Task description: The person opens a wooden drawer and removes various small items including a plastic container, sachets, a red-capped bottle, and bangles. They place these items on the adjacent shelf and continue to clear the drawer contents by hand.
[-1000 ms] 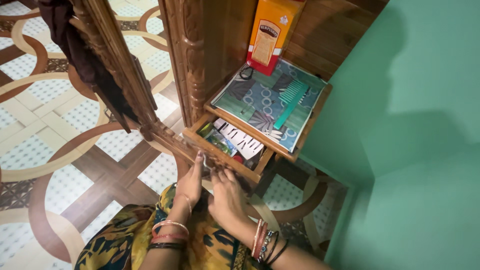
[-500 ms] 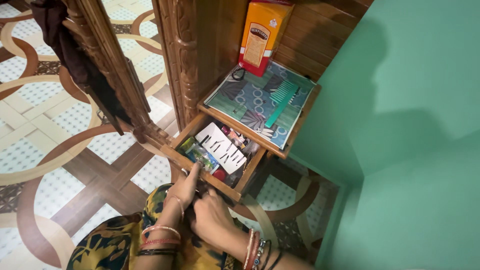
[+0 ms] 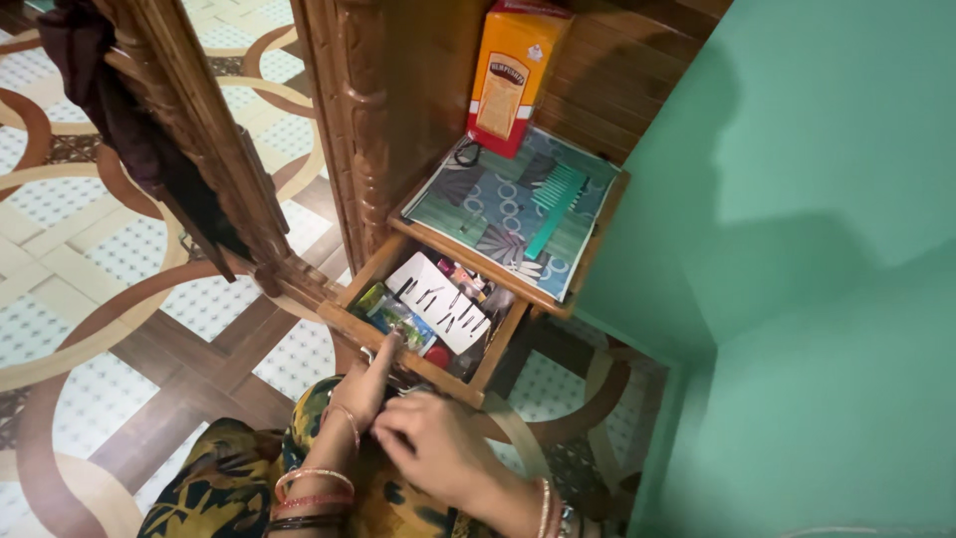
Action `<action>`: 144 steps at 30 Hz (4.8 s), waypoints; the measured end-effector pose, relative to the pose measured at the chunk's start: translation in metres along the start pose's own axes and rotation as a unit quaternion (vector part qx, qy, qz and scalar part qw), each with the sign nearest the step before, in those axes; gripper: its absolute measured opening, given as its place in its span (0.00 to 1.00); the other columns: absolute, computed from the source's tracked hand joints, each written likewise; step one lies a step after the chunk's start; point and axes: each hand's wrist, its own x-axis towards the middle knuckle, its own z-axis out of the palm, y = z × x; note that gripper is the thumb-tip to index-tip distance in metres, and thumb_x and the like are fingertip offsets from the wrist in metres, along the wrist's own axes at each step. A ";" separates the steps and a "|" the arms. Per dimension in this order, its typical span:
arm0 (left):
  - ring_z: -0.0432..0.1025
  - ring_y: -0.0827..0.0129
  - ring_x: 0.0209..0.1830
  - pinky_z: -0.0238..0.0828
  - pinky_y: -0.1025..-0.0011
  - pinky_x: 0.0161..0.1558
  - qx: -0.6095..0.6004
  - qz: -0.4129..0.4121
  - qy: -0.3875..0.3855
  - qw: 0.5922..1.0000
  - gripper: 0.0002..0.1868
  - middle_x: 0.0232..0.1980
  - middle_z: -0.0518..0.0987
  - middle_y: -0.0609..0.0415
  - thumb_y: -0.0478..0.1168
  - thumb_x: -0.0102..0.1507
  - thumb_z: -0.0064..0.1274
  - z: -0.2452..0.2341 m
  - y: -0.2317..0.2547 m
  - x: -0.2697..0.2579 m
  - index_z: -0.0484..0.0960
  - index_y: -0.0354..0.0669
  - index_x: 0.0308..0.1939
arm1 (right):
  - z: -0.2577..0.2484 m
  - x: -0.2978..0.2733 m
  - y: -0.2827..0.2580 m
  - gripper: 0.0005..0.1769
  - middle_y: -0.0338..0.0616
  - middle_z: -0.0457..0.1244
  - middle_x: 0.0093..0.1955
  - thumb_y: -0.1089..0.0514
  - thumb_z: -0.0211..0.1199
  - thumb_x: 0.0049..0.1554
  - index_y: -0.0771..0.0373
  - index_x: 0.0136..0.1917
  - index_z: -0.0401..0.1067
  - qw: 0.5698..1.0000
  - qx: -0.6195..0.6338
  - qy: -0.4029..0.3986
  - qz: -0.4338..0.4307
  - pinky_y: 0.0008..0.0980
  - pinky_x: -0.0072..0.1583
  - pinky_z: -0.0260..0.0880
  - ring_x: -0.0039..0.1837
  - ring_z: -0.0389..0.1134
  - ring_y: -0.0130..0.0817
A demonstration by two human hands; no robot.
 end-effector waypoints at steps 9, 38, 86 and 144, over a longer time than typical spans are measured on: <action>0.77 0.57 0.61 0.64 0.66 0.66 -0.011 -0.026 -0.018 0.999 0.51 0.59 0.82 0.40 0.74 0.57 0.43 -0.004 -0.005 0.008 0.70 0.35 0.68 | -0.033 0.039 0.009 0.58 0.64 0.40 0.81 0.54 0.73 0.45 0.71 0.79 0.43 0.980 -0.198 0.015 0.032 0.57 0.74 0.37 0.81 0.38 0.60; 0.78 0.60 0.47 0.72 0.64 0.50 -0.134 -0.104 -0.146 0.975 0.35 0.50 0.84 0.45 0.60 0.61 0.52 -0.028 -0.039 0.061 0.76 0.36 0.60 | -0.003 0.092 0.035 0.32 0.53 0.48 0.82 0.66 0.60 0.55 0.63 0.73 0.61 0.969 -0.205 -0.089 0.104 0.55 0.79 0.43 0.83 0.46 0.53; 0.81 0.50 0.50 0.73 0.61 0.55 -0.080 -0.088 0.101 0.988 0.39 0.48 0.86 0.38 0.66 0.59 0.48 -0.003 -0.090 0.006 0.77 0.38 0.61 | -0.049 -0.002 0.126 0.37 0.47 0.66 0.62 0.43 0.71 0.45 0.56 0.66 0.69 0.794 0.327 0.242 0.451 0.48 0.64 0.65 0.62 0.67 0.43; 0.79 0.51 0.25 0.77 0.57 0.31 -0.241 -0.268 0.269 0.893 0.32 0.33 0.83 0.36 0.60 0.63 0.47 -0.192 -0.051 -0.366 0.83 0.28 0.45 | -0.067 0.016 -0.022 0.43 0.51 0.58 0.79 0.44 0.58 0.58 0.63 0.81 0.51 0.905 0.353 -0.067 0.228 0.35 0.75 0.53 0.79 0.58 0.35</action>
